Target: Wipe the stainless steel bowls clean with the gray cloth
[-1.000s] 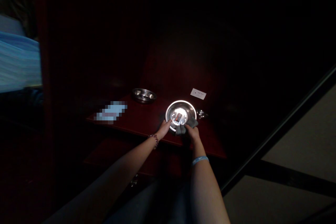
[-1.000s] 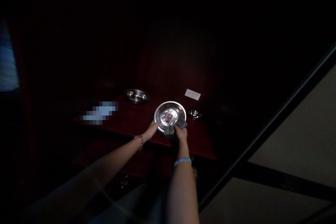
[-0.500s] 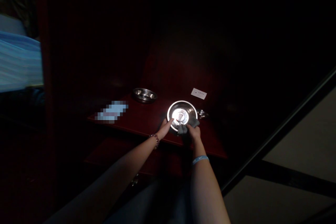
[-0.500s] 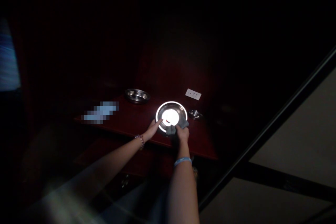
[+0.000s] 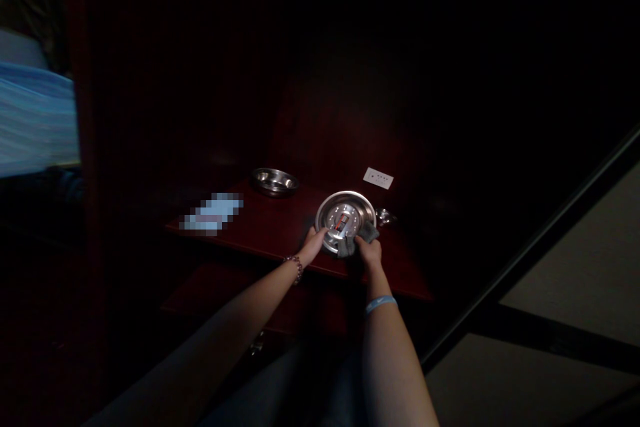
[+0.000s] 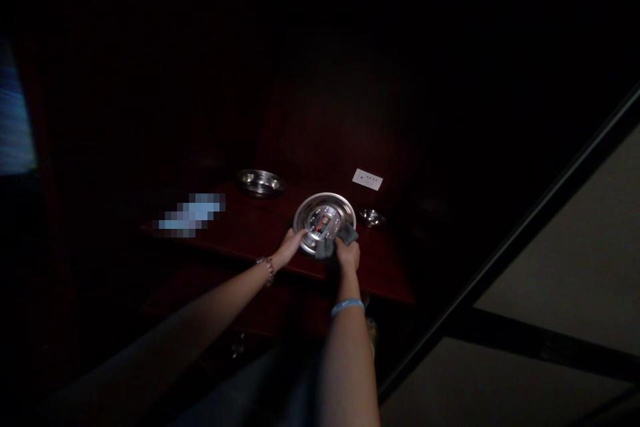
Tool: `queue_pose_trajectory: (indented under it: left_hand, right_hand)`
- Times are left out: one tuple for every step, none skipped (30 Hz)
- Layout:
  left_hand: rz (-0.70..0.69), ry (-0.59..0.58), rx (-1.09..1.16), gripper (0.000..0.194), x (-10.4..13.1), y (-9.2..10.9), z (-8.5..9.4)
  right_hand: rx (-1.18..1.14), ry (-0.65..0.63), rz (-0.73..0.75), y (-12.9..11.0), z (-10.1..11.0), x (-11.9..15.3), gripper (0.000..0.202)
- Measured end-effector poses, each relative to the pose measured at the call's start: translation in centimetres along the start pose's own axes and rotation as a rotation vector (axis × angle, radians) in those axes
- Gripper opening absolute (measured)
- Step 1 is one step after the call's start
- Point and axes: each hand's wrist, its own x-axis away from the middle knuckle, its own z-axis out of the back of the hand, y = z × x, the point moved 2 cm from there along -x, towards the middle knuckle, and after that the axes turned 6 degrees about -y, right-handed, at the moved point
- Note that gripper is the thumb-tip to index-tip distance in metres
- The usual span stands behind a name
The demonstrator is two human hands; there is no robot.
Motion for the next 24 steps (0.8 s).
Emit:
queue_pose_trajectory:
  left_hand:
    - [0.001,0.003,0.017,0.027,0.2,0.3,-0.1]
    - [0.004,0.007,0.033,0.026,0.4,0.5,-0.1]
    - [0.004,0.012,0.05,0.026,0.7,0.8,-0.2]
    - [0.002,0.013,0.065,0.027,0.9,1.1,-0.3]
    - [0.001,0.012,0.078,0.027,1.0,1.3,-0.4]
    - [0.001,0.005,0.086,0.028,1.2,1.6,-0.5]
    - [0.006,-0.005,0.091,0.027,1.3,1.7,-0.6]
    - [0.013,-0.017,0.093,0.027,1.4,1.9,-0.6]
    - [0.017,-0.027,0.095,0.026,1.5,2.0,-0.7]
    - [0.018,-0.038,0.098,0.026,1.6,2.1,-0.8]
    - [0.013,-0.049,0.1,0.026,1.7,2.3,-0.8]
    - [0.004,-0.064,0.099,0.027,1.8,2.4,-0.8]
    - [-0.006,-0.079,0.094,0.027,1.9,2.5,-0.9]
    - [-0.016,-0.095,0.085,0.027,2.1,2.6,-0.9]
    - [-0.028,-0.114,0.07,0.027,2.2,2.6,-1.0]
    - [-0.042,-0.134,0.052,0.027,2.3,2.7,-1.0]
    - [-0.057,-0.154,0.034,0.027,2.4,2.7,-1.1]
    - [-0.072,-0.176,0.017,0.028,2.4,2.7,-1.2]
    - [-0.085,-0.199,0.003,0.029,2.4,2.7,-1.3]
    - [-0.092,-0.224,-0.009,0.03,2.4,2.6,-1.4]
    - [-0.092,-0.245,-0.019,0.031,2.4,2.6,-1.5]
    - [-0.088,-0.26,-0.028,0.031,2.3,2.5,-1.5]
    - [-0.083,-0.268,-0.035,0.031,2.3,2.4,-1.6]
    - [-0.076,-0.267,-0.04,0.029,2.2,2.3,-1.6]
  right_hand:
    - [-0.001,0.004,0.004,-0.1,0.0,0.1,0.027]
    - [-0.002,0.006,0.011,-0.3,0.0,0.1,0.027]
    - [-0.004,0.007,0.019,-0.4,0.0,0.2,0.027]
    - [-0.006,0.008,0.028,-0.6,0.0,0.3,0.027]
    - [-0.006,0.01,0.036,-0.8,0.0,0.4,0.027]
    - [-0.004,0.016,0.04,-0.9,0.0,0.5,0.028]
    - [0.001,0.023,0.041,-1.1,0.0,0.6,0.029]
    - [0.008,0.031,0.039,-1.2,0.0,0.6,0.03]
    - [0.014,0.039,0.034,-1.2,-0.1,0.7,0.032]
    - [0.016,0.043,0.03,-1.2,-0.1,0.6,0.033]
    - [0.011,0.046,0.029,-1.1,-0.1,0.6,0.034]
    - [0.0,0.046,0.031,-1.0,-0.2,0.5,0.033]
    - [-0.016,0.045,0.036,-0.9,-0.3,0.3,0.033]
    - [-0.033,0.042,0.042,-0.7,-0.4,0.2,0.032]
    - [-0.047,0.039,0.048,-0.6,-0.4,0.0,0.032]
    - [-0.059,0.037,0.051,-0.4,-0.5,-0.2,0.032]
    - [-0.071,0.036,0.051,-0.2,-0.6,-0.4,0.033]
    - [-0.084,0.033,0.049,-0.1,-0.7,-0.6,0.034]
    - [-0.099,0.03,0.046,0.0,-0.7,-0.7,0.035]
    - [-0.113,0.024,0.043,0.1,-0.8,-0.8,0.036]
    - [-0.124,0.016,0.041,0.1,-0.8,-0.8,0.036]
    - [-0.131,0.005,0.04,0.0,-0.9,-0.8,0.036]
    - [-0.13,-0.006,0.039,0.0,-0.9,-0.7,0.036]
    - [-0.124,-0.013,0.038,-0.1,-0.9,-0.6,0.036]
